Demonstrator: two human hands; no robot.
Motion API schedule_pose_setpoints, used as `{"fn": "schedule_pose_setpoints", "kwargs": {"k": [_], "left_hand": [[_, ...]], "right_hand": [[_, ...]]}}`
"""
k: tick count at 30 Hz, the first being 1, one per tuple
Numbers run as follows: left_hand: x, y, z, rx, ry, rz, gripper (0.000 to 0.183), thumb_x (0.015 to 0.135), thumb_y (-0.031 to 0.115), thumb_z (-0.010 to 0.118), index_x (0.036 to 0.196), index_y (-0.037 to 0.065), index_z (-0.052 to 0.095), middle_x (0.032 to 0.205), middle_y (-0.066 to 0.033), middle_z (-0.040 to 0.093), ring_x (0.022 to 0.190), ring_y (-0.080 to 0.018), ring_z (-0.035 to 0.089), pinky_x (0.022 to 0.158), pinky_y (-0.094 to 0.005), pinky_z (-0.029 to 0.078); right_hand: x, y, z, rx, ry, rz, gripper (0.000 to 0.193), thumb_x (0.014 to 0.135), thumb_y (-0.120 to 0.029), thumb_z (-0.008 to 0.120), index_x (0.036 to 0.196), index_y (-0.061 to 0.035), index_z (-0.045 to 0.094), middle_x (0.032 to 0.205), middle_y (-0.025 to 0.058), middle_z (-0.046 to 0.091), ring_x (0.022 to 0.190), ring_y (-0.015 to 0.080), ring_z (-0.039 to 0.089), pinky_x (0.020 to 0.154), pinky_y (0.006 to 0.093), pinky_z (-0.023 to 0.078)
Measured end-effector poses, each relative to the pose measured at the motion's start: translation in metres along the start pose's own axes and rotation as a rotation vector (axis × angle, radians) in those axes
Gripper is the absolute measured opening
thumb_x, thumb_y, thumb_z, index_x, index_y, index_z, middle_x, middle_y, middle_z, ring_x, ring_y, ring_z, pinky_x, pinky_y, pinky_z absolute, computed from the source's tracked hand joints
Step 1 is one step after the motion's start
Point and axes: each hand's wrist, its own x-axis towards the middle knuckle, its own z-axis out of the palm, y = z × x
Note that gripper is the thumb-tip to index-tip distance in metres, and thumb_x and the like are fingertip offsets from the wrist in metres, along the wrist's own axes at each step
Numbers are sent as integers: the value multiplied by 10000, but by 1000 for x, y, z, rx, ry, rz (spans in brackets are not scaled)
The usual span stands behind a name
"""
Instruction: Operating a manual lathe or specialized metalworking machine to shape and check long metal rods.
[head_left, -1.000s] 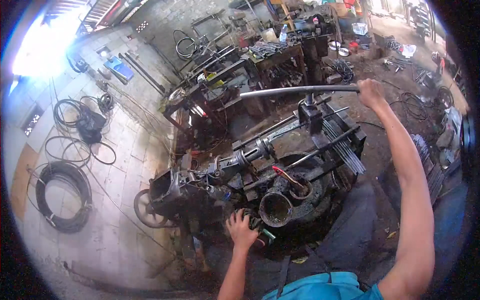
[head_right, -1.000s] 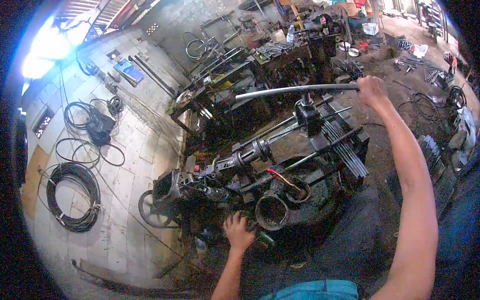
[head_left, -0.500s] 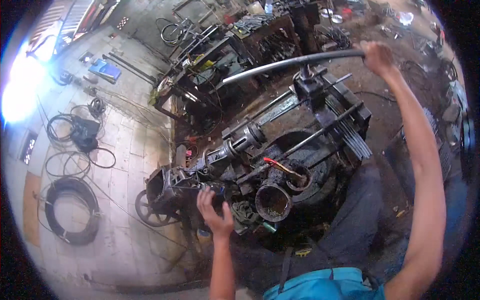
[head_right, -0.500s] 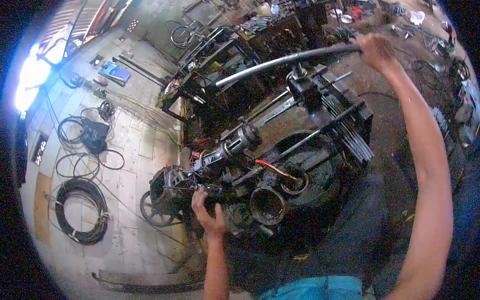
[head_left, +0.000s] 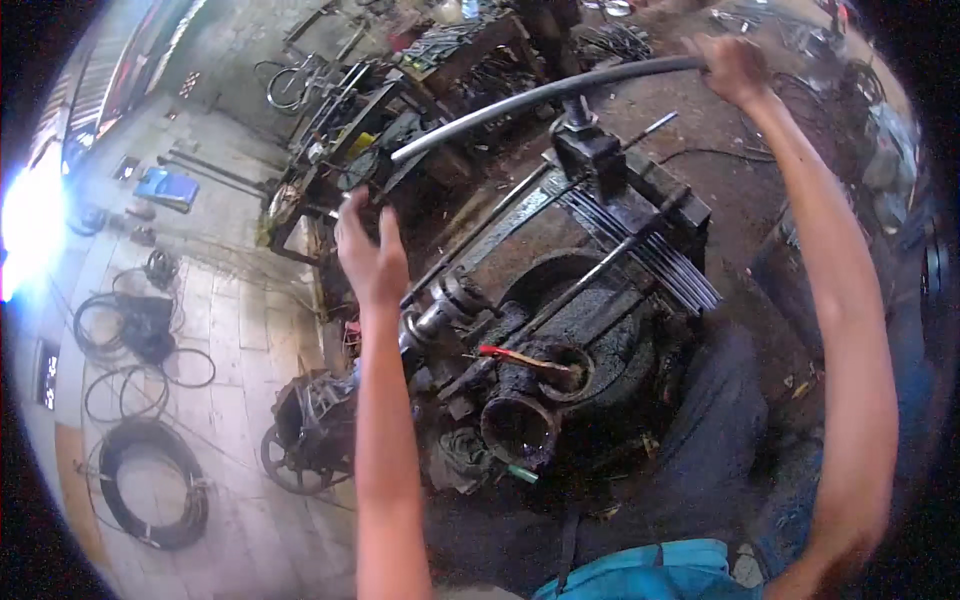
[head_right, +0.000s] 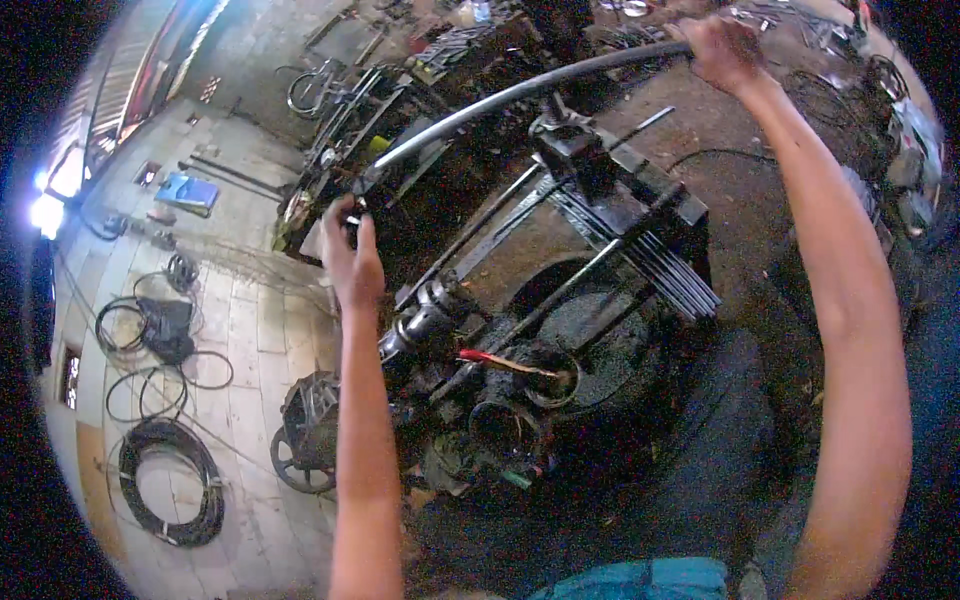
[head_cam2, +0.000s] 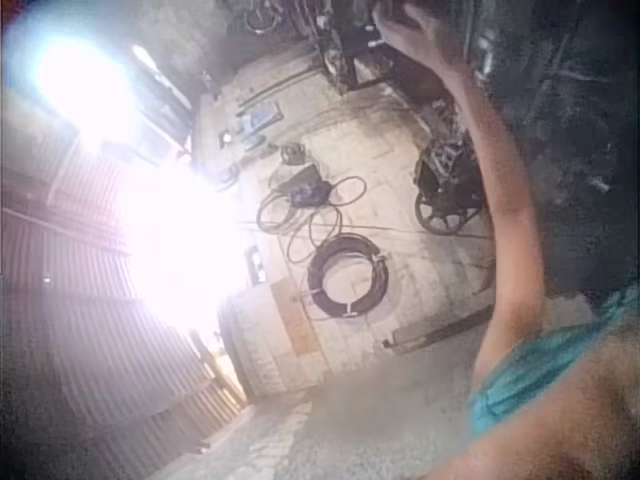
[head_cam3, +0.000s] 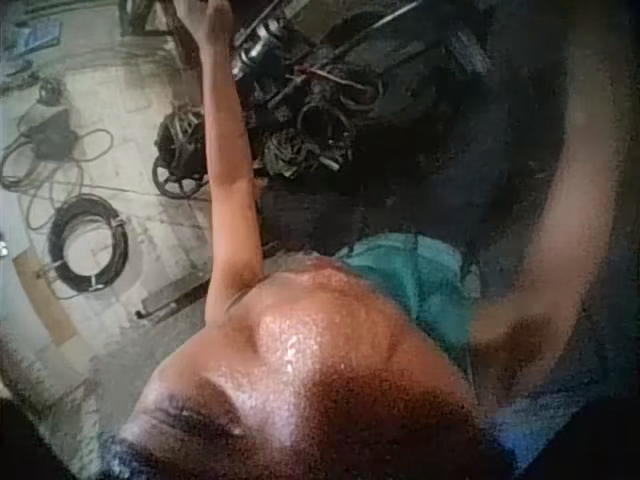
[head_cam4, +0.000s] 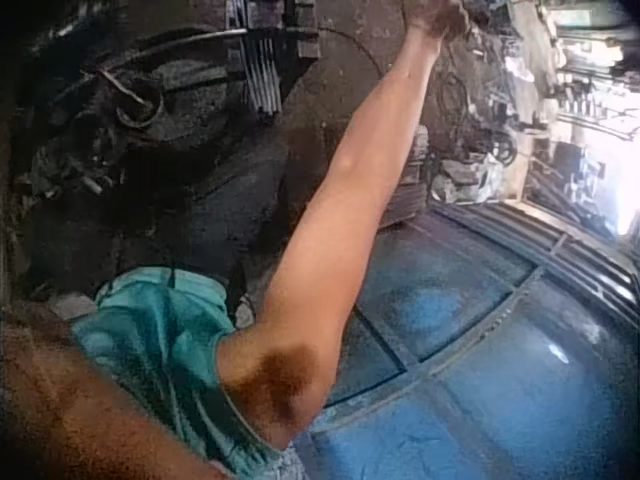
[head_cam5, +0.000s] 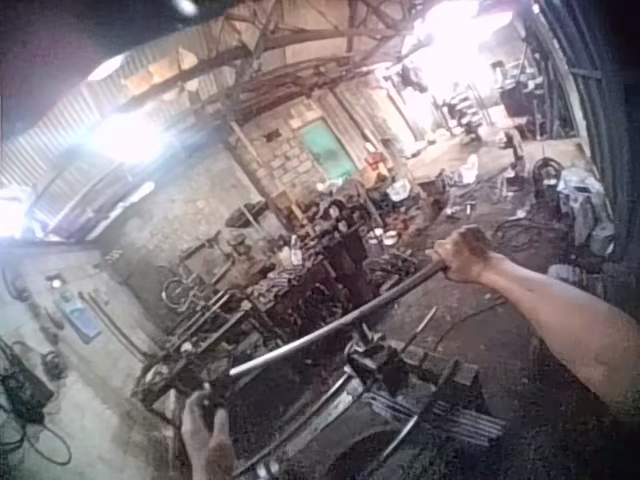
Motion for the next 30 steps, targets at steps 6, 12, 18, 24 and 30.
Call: {"fn": "schedule_pose_setpoints", "kwargs": {"k": [6,12,18,24,30], "left_hand": [[83,7,67,253,-287,88,373,972,325,471,1055,32,686,995,-245,666,1020,-424,597,921,-476,443],[82,19,82,492,-230,-150,592,948,445,378,905,-32,726,974,-300,665,1002,-437,614,928,-489,452],[77,26,75,491,-190,-206,566,920,428,388,885,-21,731,969,-296,668,975,-437,628,928,-486,460],[48,45,56,482,-193,-241,590,912,433,363,900,-35,722,946,-308,662,936,-462,636,892,-498,477],[28,63,52,578,-55,-217,548,938,389,419,765,-32,722,805,-278,676,795,-442,668,789,-498,521]], "right_hand": [[1,-17,1,98,22,-12,293,969,-337,513,837,-101,625,723,174,658,696,383,661,620,486,523],[6,-13,0,87,88,45,270,958,-326,534,829,-106,623,715,155,654,688,374,648,618,485,511],[12,-14,4,99,32,-2,200,930,-281,541,893,-121,655,752,173,680,720,376,680,668,491,536],[32,-11,38,106,-53,31,206,913,-289,535,901,-105,626,820,176,676,802,378,663,702,487,519],[51,-18,56,239,4,57,370,968,-390,493,836,-81,648,855,176,670,850,398,632,754,489,489]]}}
